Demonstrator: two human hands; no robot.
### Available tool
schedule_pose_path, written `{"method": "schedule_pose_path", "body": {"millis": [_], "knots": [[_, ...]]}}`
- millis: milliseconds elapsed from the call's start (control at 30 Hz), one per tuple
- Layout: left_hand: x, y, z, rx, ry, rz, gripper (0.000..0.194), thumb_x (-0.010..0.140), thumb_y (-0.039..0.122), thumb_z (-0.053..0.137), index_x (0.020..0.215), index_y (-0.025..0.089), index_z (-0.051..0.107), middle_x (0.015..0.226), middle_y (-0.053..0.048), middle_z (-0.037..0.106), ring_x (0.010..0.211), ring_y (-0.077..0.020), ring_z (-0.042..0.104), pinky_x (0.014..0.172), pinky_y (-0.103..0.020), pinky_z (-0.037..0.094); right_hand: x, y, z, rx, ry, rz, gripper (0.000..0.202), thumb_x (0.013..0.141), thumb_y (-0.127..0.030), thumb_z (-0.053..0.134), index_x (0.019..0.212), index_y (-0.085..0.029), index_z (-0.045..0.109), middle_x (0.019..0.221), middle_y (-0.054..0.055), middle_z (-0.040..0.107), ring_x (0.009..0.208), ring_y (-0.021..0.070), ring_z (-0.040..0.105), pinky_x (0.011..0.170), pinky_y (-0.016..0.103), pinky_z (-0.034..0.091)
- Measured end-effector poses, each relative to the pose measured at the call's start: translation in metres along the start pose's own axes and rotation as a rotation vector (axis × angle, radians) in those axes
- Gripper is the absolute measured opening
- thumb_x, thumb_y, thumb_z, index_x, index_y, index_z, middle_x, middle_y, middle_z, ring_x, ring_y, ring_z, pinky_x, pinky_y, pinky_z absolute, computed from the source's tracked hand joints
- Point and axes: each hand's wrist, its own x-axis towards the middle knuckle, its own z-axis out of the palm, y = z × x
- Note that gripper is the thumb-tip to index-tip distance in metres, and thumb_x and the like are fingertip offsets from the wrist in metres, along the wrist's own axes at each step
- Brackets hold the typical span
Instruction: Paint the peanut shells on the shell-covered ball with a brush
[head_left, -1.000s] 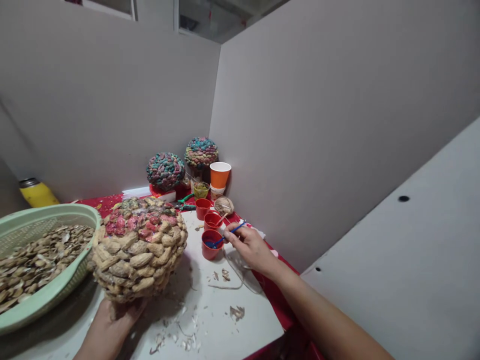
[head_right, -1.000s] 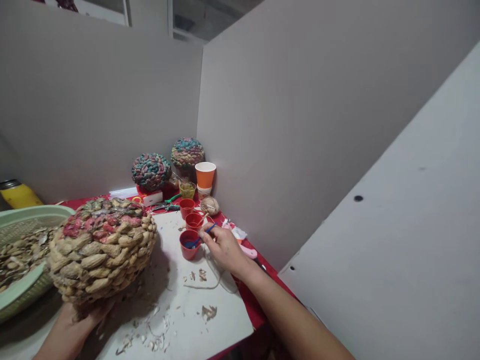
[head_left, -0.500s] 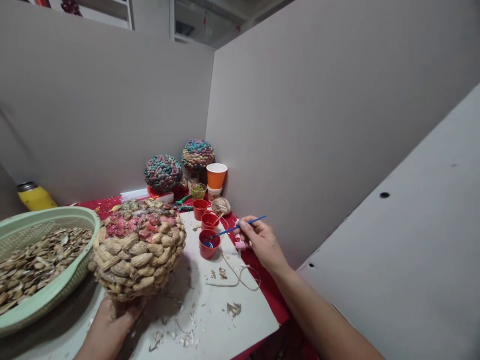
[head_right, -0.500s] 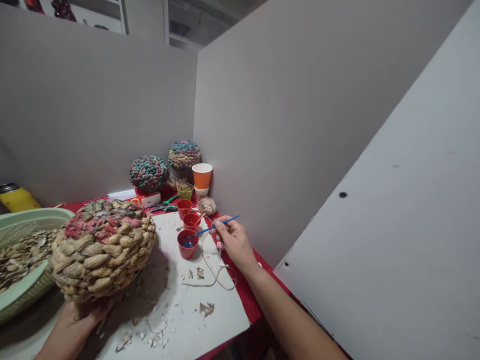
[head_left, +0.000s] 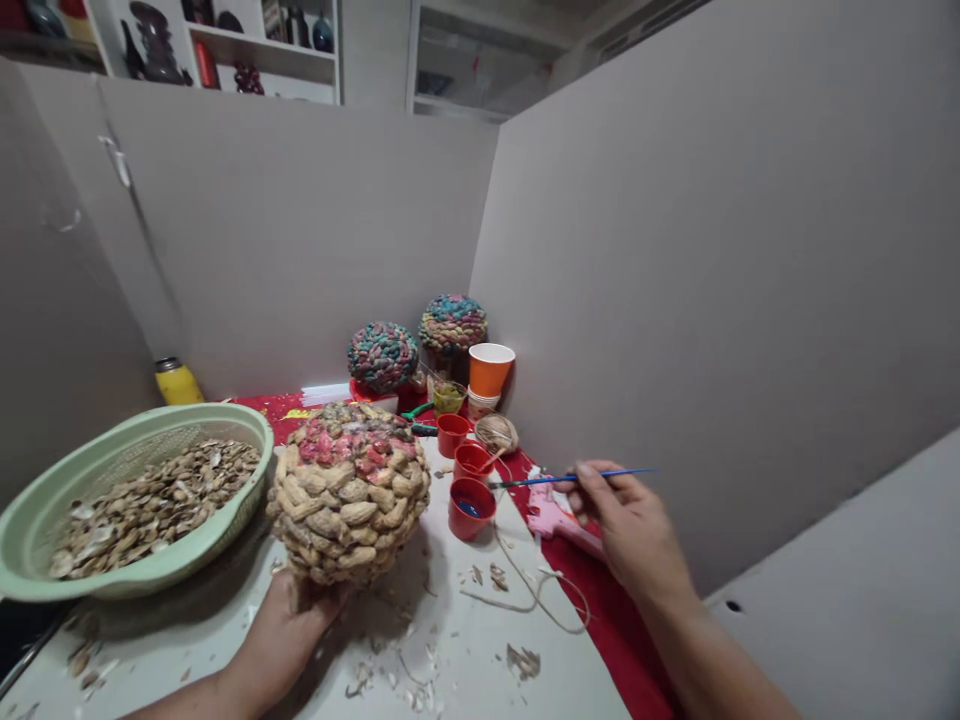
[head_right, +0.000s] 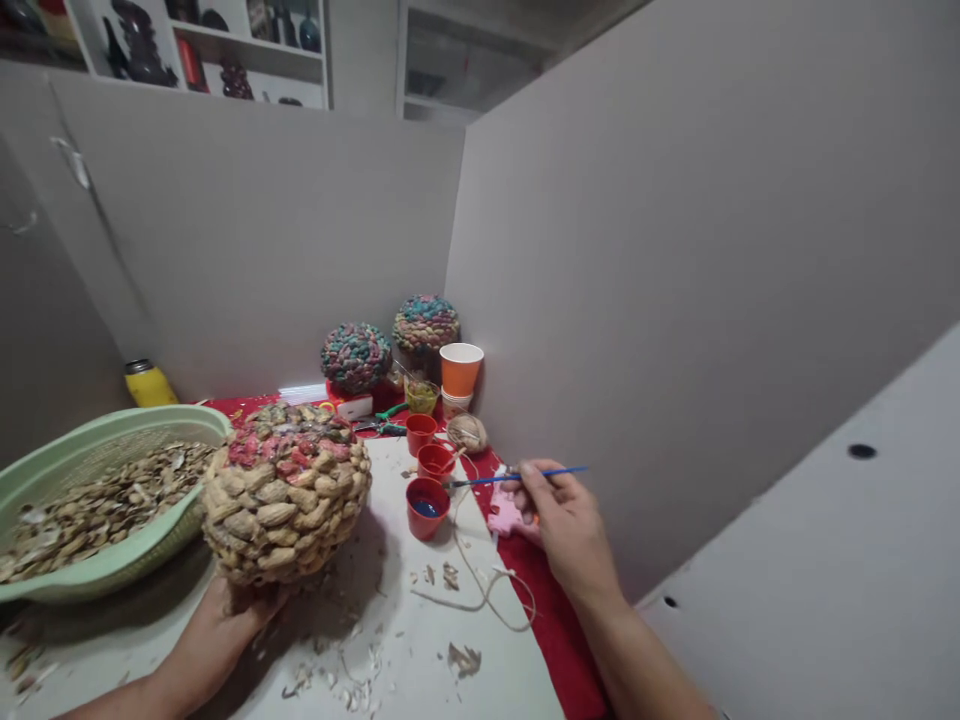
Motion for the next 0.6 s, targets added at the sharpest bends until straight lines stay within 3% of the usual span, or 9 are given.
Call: {"method": "schedule_pose_path", "body": {"millis": [133, 233, 367, 433, 600], "knots": [[-0.001, 0.007, 0.004, -0.083, -0.011, -0.001, 0.038, 0.073, 0.052, 0.081, 0.088, 0.017, 0.083, 0.083, -0.009, 0.083, 0.086, -0.0301, 0.075, 0.083, -0.037, 0.062, 0.005, -0.025, 0.003, 0.136, 0.061, -0.027, 0.053, 0.063, -0.068, 0.087, 0.072, -0.023, 0.062, 0.06, -0.002, 0.064, 0.047, 0.0106, 0.055, 0.04, 0.02, 0.044], [-0.002, 0.01, 0.007, -0.107, 0.014, -0.012, 0.038, 0.073, 0.053, 0.081, 0.086, 0.017, 0.082, 0.083, -0.01, 0.082, 0.086, -0.0301, 0.074, 0.082, -0.037, 0.062, -0.001, -0.056, 0.017, 0.305, 0.09, -0.049, 0.049, 0.057, -0.059, 0.095, 0.073, -0.024, 0.064, 0.063, -0.003, 0.065, 0.052, 0.0099, 0.058, 0.046, 0.02, 0.047], [-0.005, 0.005, 0.006, -0.075, 0.046, -0.008, 0.038, 0.072, 0.054, 0.08, 0.081, 0.016, 0.082, 0.085, -0.012, 0.082, 0.085, -0.0309, 0.073, 0.081, -0.038, 0.061, -0.021, -0.098, 0.049, 0.414, -0.03, -0.151, 0.037, 0.067, -0.051, 0.093, 0.071, -0.025, 0.068, 0.065, -0.002, 0.067, 0.048, 0.0088, 0.056, 0.043, 0.02, 0.046], [-0.005, -0.003, 0.005, -0.049, 0.032, 0.003, 0.036, 0.075, 0.051, 0.078, 0.081, 0.016, 0.082, 0.085, -0.012, 0.082, 0.085, -0.031, 0.072, 0.08, -0.037, 0.06, -0.031, -0.112, 0.066, 0.396, -0.154, -0.245, 0.03, 0.075, -0.051, 0.088, 0.073, -0.026, 0.071, 0.066, -0.001, 0.067, 0.048, 0.0108, 0.057, 0.041, 0.021, 0.047], [-0.004, -0.018, 0.004, -0.036, -0.007, 0.054, 0.029, 0.086, 0.043, 0.071, 0.085, 0.017, 0.083, 0.089, -0.01, 0.081, 0.09, -0.0301, 0.071, 0.083, -0.035, 0.059, -0.041, -0.115, 0.095, 0.36, -0.379, -0.402, 0.019, 0.092, -0.044, 0.075, 0.084, -0.027, 0.074, 0.068, 0.0, 0.069, 0.052, 0.0122, 0.059, 0.045, 0.022, 0.05]]}}
